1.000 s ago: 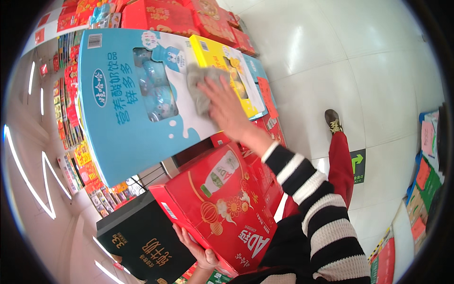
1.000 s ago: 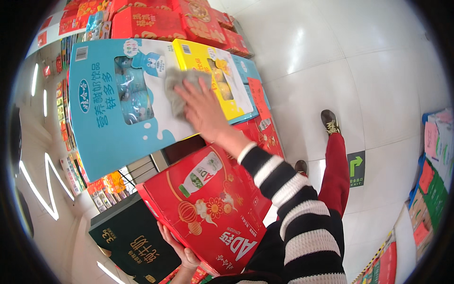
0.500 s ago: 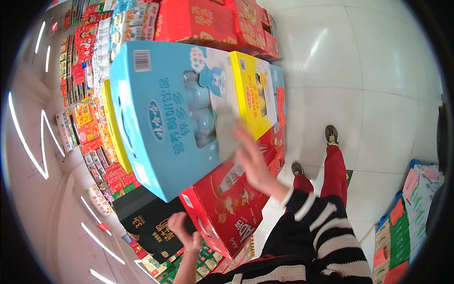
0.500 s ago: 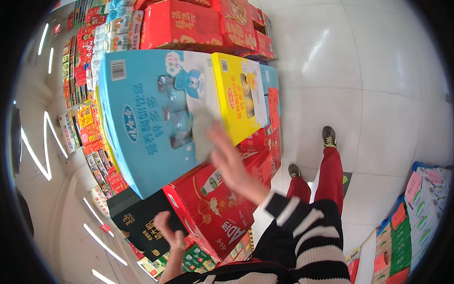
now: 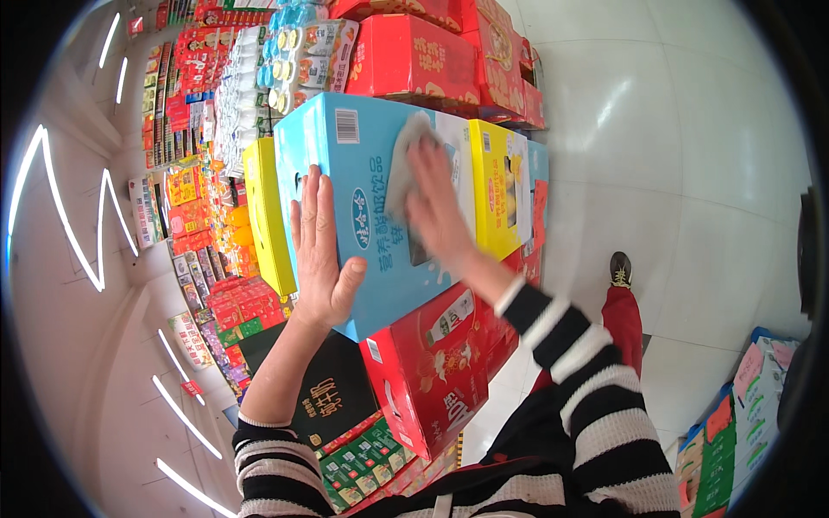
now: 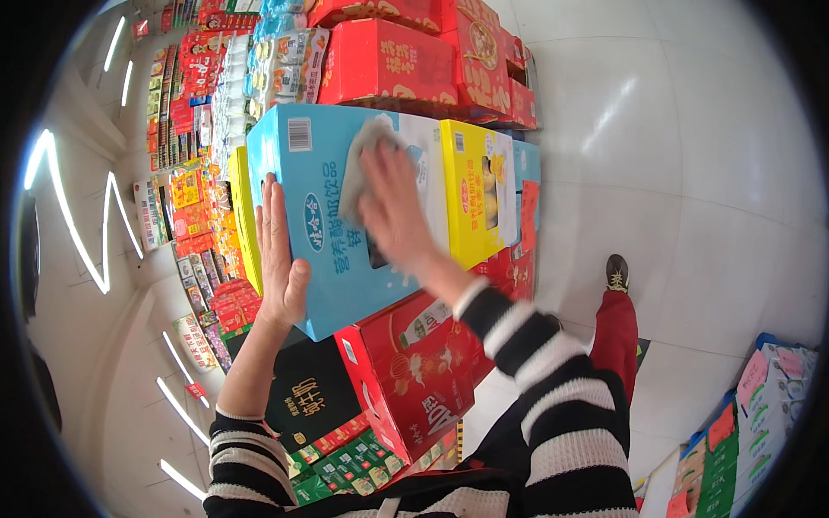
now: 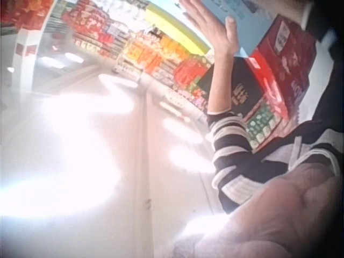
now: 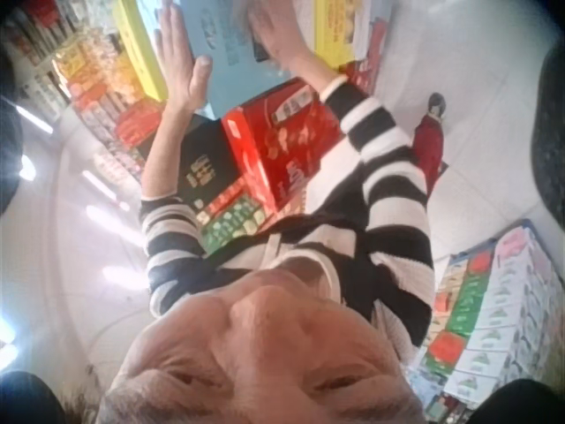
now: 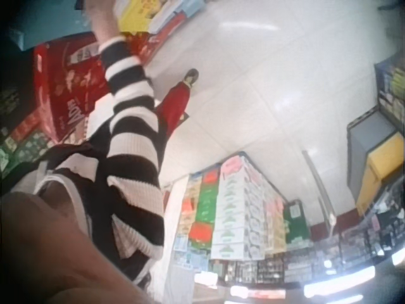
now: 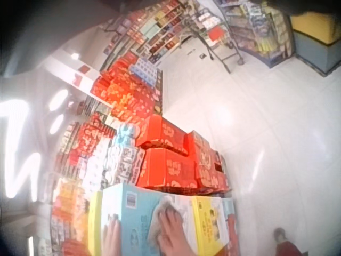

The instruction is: The person wipes the surfaces of multiple gift boxes and product packages with a cloth in a supermarket aisle. They handle red, green, blue, and white boxes, wiping each one and placing them back on the display.

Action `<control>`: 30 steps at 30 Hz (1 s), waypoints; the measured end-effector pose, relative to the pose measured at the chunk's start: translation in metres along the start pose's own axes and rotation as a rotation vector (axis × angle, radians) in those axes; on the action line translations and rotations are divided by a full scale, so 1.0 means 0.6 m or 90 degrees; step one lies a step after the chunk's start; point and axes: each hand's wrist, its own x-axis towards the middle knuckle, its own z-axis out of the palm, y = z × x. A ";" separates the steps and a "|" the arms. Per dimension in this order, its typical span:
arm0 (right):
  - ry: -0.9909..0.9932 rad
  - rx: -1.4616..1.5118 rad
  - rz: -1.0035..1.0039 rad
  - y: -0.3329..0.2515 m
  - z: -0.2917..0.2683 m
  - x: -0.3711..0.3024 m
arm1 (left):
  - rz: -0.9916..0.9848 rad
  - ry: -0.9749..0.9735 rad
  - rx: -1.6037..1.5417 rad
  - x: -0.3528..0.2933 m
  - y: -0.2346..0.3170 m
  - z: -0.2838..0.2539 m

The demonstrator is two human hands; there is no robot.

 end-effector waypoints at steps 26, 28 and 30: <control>-0.031 -0.303 0.066 0.156 -0.086 0.025 | -0.020 -0.016 -0.054 0.001 -0.008 0.000; 0.006 -0.308 0.038 0.194 -0.091 0.070 | -0.019 -0.016 -0.067 0.003 -0.009 -0.001; 0.064 -0.291 0.039 0.205 -0.088 0.068 | -0.025 -0.012 -0.079 0.001 -0.012 0.000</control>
